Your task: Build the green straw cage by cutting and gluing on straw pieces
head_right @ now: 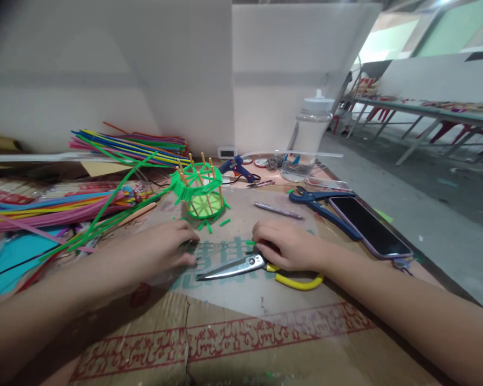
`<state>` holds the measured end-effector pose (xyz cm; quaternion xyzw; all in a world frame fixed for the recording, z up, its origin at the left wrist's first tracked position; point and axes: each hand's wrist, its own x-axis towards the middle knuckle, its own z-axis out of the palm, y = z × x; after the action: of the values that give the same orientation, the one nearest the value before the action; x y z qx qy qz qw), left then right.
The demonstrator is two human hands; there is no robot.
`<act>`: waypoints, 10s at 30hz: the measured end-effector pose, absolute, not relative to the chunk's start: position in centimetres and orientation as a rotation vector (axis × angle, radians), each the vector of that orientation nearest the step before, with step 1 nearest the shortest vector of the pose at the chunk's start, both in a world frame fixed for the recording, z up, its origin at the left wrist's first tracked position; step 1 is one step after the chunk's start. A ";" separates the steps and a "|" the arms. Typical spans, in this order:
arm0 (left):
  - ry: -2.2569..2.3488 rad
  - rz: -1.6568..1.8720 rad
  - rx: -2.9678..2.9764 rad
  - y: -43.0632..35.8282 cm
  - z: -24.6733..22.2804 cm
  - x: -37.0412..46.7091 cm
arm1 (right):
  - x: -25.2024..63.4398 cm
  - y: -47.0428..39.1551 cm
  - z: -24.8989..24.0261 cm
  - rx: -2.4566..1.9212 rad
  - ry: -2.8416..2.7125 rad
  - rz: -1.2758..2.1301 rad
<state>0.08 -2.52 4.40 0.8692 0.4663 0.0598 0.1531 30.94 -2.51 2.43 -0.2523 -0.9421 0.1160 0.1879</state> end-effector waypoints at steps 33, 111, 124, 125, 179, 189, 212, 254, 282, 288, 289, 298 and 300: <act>0.972 1.139 1.644 -4.7 5.1 2.4 | 22.2 -4.5 9.8 -1.071 -2.359 0.385; 1.131 1.191 1.899 -4.9 7.9 0.8 | 23.2 -4.7 11.2 -0.995 -2.228 0.423; 1.114 1.146 1.914 -4.6 7.7 0.8 | 23.3 -4.6 10.9 -0.991 -2.252 0.343; 1.103 1.153 1.905 -4.6 7.6 0.8 | 23.2 -4.6 10.9 -0.991 -2.250 0.343; 1.067 0.641 3.007 4.1 9.9 -2.0 | 19.0 -0.4 3.8 -1.208 -1.349 1.334; 1.230 0.625 3.014 2.8 10.5 -1.5 | 21.3 -1.0 3.5 -1.363 -1.889 1.131; 1.177 0.653 2.653 3.2 10.6 -2.1 | 27.7 14.4 5.1 -1.582 -2.074 0.570; 1.074 0.769 2.458 5.4 9.8 -3.4 | 26.3 0.9 6.4 -1.291 -2.091 0.805; 1.057 0.770 2.476 5.4 9.9 -3.4 | 25.6 1.0 6.4 -1.247 -2.033 0.895; 1.067 0.790 2.458 5.5 9.8 -3.4 | 25.7 1.0 5.6 -1.219 -1.983 0.955; 1.067 0.787 2.459 5.5 9.8 -3.4 | 25.7 1.0 5.5 -1.211 -1.983 0.943; 1.071 0.772 2.459 5.6 9.8 -3.6 | 26.1 1.3 5.8 -1.194 -2.044 0.915; 1.065 0.781 2.465 5.8 9.7 -3.6 | 26.2 1.3 5.9 -1.155 -2.072 0.938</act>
<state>-3.65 5.77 9.71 0.8684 0.3753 0.2751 0.1717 26.21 1.32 5.88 -0.4332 -0.7771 0.3518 0.2910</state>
